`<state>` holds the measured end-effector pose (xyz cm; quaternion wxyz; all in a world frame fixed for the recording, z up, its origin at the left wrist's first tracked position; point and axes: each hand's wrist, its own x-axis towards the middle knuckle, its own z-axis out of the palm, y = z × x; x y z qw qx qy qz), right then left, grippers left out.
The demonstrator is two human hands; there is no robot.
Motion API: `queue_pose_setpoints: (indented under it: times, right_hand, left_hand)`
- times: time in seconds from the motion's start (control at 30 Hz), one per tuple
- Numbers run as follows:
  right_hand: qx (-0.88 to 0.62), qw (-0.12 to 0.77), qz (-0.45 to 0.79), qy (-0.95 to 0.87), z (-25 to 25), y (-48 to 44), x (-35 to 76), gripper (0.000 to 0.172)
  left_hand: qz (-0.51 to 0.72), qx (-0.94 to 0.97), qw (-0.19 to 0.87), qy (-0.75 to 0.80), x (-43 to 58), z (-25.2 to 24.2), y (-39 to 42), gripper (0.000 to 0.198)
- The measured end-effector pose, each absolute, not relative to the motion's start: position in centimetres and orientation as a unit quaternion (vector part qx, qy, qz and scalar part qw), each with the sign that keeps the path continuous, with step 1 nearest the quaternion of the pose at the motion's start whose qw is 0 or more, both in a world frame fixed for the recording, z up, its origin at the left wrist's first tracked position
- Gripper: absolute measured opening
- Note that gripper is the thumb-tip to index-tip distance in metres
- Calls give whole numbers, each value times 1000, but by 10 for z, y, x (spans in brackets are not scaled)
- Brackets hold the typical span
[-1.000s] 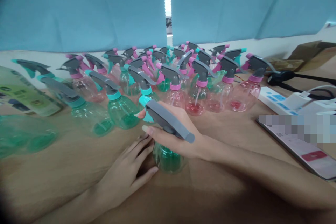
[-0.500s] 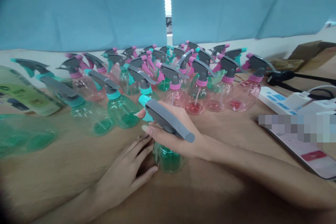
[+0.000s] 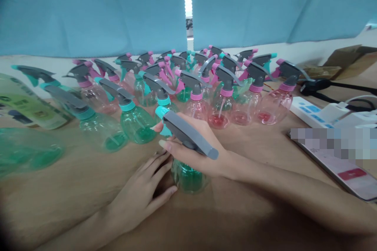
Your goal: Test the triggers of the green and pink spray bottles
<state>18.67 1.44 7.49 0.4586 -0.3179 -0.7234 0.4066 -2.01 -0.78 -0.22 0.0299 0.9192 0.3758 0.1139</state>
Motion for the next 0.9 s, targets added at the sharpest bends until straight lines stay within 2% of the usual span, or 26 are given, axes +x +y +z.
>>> queue_pose_setpoints:
  times: [0.47, 0.9]
  right_hand:
    - [-316, 461, 402, -725, 72, 16, 188, 19]
    - [-309, 435, 345, -773, 77, 18, 193, 7]
  left_hand:
    - [115, 920, 26, 373, -21, -3, -8, 52]
    - [108, 921, 19, 373, -20, -3, -8, 51]
